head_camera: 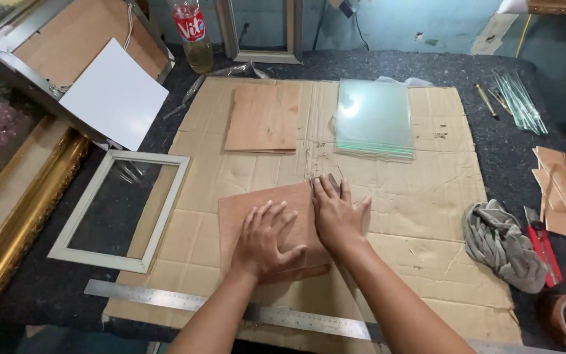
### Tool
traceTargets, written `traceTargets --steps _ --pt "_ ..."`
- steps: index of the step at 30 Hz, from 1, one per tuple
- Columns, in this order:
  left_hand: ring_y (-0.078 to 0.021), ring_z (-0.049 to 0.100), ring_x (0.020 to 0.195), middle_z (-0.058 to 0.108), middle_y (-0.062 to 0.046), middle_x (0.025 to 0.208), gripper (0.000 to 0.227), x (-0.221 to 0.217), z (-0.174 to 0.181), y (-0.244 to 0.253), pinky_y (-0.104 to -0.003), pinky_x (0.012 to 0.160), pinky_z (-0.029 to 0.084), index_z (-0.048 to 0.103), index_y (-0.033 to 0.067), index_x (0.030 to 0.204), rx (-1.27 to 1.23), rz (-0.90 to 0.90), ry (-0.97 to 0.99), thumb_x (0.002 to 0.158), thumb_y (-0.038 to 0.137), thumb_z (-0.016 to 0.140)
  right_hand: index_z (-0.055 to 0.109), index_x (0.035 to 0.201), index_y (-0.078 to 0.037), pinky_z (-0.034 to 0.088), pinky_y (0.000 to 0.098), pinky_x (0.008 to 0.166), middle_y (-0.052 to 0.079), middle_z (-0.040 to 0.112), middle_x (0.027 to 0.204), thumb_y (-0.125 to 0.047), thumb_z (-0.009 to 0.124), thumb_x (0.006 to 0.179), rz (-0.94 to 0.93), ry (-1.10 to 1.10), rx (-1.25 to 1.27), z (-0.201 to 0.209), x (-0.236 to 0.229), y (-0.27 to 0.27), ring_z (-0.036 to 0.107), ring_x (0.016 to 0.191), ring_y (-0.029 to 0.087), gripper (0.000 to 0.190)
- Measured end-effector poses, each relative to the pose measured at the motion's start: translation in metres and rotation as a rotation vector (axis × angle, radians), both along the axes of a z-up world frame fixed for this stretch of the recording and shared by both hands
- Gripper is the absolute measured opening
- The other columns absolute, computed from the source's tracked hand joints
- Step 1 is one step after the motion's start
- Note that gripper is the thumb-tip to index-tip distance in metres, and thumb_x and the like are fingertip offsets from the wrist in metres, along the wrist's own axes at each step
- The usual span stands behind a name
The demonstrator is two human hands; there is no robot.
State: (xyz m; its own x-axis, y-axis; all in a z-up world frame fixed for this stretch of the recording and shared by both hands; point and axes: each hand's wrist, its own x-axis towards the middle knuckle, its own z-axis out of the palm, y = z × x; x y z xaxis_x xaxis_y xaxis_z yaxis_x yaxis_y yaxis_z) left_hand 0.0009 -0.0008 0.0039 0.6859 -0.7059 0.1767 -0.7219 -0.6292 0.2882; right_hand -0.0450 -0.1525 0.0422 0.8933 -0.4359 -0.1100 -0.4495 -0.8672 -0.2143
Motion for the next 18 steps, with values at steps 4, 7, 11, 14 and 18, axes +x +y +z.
traceTargets --steps 4,7,11,14,18 --pt "-0.0225 0.038 0.121 0.046 0.004 0.125 0.068 0.001 -0.004 -0.002 -0.043 0.103 0.026 0.051 0.0326 0.115 -0.009 -0.001 -0.034 0.058 0.069 0.047 0.030 0.134 -0.025 0.019 0.0741 0.088 -0.010 0.024 0.143 -0.030 0.030 0.090 -0.001 0.062 -0.010 0.006 -0.042 0.010 0.020 0.131 0.031 0.044" --pt "-0.0246 0.039 0.120 0.047 0.002 0.125 0.067 0.004 -0.010 0.002 -0.044 0.102 0.027 0.052 0.0312 0.115 -0.046 -0.036 -0.045 0.059 0.068 0.049 0.028 0.134 -0.030 0.018 0.0734 0.090 -0.014 0.022 0.143 -0.032 0.029 0.090 -0.030 0.115 0.005 0.003 -0.052 0.016 0.017 0.132 0.029 0.044" --pt "-0.0248 0.040 0.119 0.047 0.002 0.124 0.066 0.006 -0.013 -0.001 -0.044 0.101 0.028 0.052 0.0313 0.116 -0.049 -0.045 -0.085 0.061 0.068 0.047 0.036 0.131 -0.026 0.021 0.0738 0.088 -0.010 0.032 0.140 -0.031 0.031 0.091 -0.025 -0.008 -0.025 -0.007 -0.012 -0.002 0.023 0.130 0.032 0.041" --pt "-0.0243 0.040 0.119 0.047 0.002 0.124 0.064 0.004 -0.016 0.006 -0.044 0.101 0.028 0.051 0.0322 0.116 -0.045 -0.030 -0.079 0.062 0.066 0.047 0.038 0.131 -0.024 0.021 0.0743 0.087 -0.008 0.034 0.139 -0.029 0.032 0.091 -0.019 -0.034 -0.030 -0.009 0.005 -0.001 0.025 0.129 0.033 0.041" --pt "-0.0241 0.040 0.119 0.047 0.003 0.124 0.061 0.007 -0.015 0.001 -0.045 0.101 0.029 0.051 0.0334 0.116 -0.059 -0.037 -0.070 0.063 0.062 0.049 0.039 0.131 -0.022 0.022 0.0744 0.086 -0.007 0.034 0.139 -0.030 0.032 0.091 -0.032 -0.033 -0.017 0.000 -0.023 0.006 0.026 0.129 0.033 0.041"
